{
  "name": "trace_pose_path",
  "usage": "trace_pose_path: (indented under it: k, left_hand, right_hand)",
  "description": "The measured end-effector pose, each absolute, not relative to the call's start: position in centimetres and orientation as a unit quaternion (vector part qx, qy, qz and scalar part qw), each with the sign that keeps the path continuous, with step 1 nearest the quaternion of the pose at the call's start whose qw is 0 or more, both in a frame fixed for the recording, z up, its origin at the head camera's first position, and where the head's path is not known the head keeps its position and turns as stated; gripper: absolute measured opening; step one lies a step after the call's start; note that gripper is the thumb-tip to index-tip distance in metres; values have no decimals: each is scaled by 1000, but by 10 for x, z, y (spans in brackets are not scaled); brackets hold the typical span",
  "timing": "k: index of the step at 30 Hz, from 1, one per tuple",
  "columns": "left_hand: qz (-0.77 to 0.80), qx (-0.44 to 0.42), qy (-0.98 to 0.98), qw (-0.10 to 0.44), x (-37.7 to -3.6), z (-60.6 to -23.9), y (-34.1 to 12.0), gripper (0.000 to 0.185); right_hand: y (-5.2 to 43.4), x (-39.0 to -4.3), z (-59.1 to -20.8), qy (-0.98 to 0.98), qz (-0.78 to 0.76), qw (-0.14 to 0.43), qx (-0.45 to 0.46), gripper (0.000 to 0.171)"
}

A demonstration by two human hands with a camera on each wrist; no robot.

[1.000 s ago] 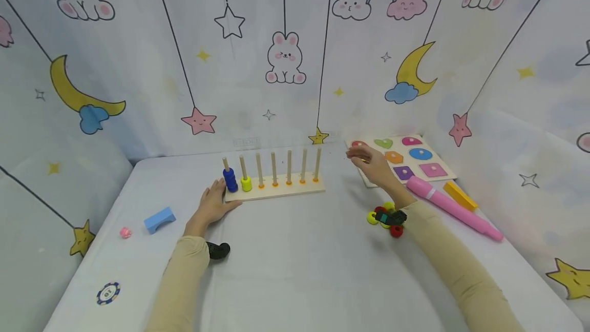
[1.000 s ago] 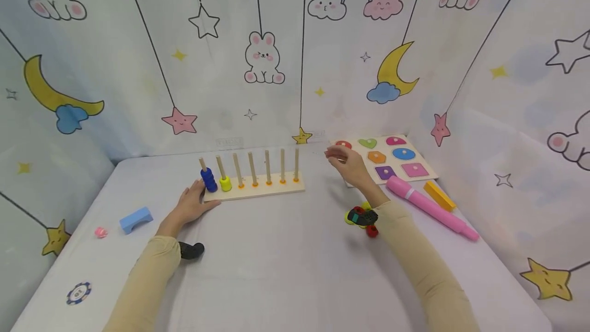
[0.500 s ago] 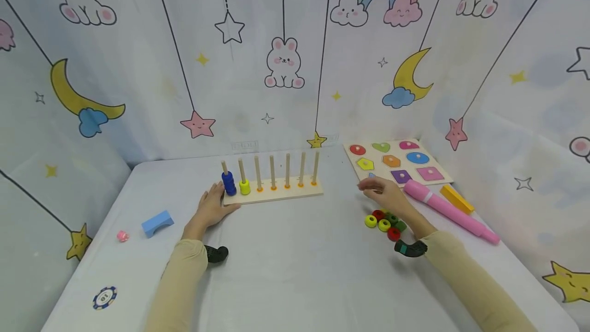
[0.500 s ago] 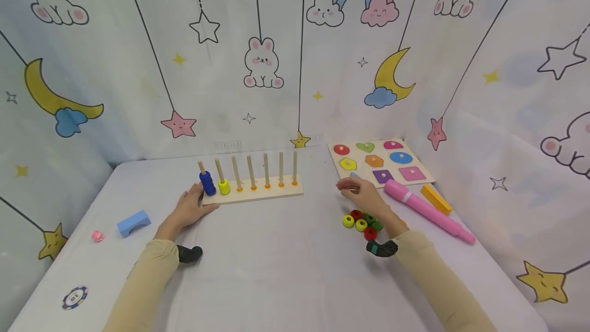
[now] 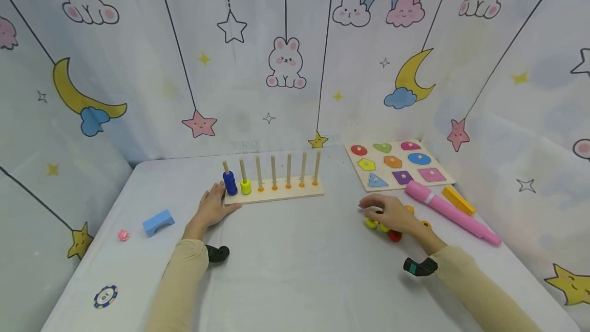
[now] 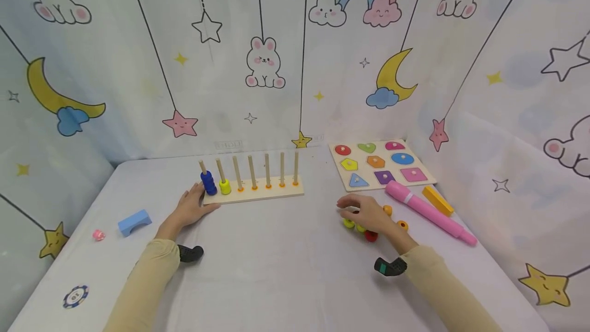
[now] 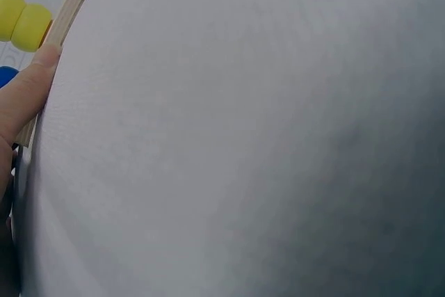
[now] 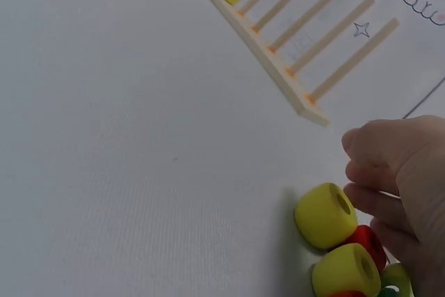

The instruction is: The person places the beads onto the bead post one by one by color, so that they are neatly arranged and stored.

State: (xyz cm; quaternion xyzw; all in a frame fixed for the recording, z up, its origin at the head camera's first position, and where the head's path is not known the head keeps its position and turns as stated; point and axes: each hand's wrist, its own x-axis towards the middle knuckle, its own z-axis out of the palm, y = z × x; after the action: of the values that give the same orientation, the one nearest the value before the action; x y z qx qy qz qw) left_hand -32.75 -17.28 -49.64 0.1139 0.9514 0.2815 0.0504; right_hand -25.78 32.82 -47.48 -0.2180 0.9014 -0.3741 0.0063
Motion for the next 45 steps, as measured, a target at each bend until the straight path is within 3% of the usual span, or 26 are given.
trace_pose_path:
  k: [16,24,36,39,45]
  left_hand:
    - [284,116,951,42,-328,-498,-174,89]
    - [284,117,951,44,-330,-495,-173,90]
    - [281,119,951,47,-331,-498,-173,90]
    - [280,121,951,44,-330,-499,-173,90]
    - [276,127,952,38,-331,-499,-175,90]
  right_hand:
    - [326,-245,-477,941,-262,-21,-214,30]
    - [331,-250,-474,938,-235,-31,-254,34]
    - [319,-268,-453,916,-307,-22,-258,35]
    - [311,-278,-443,911,-316,-43,-262,35]
    - [279,-302,-411,887,-343,-140,-275,48]
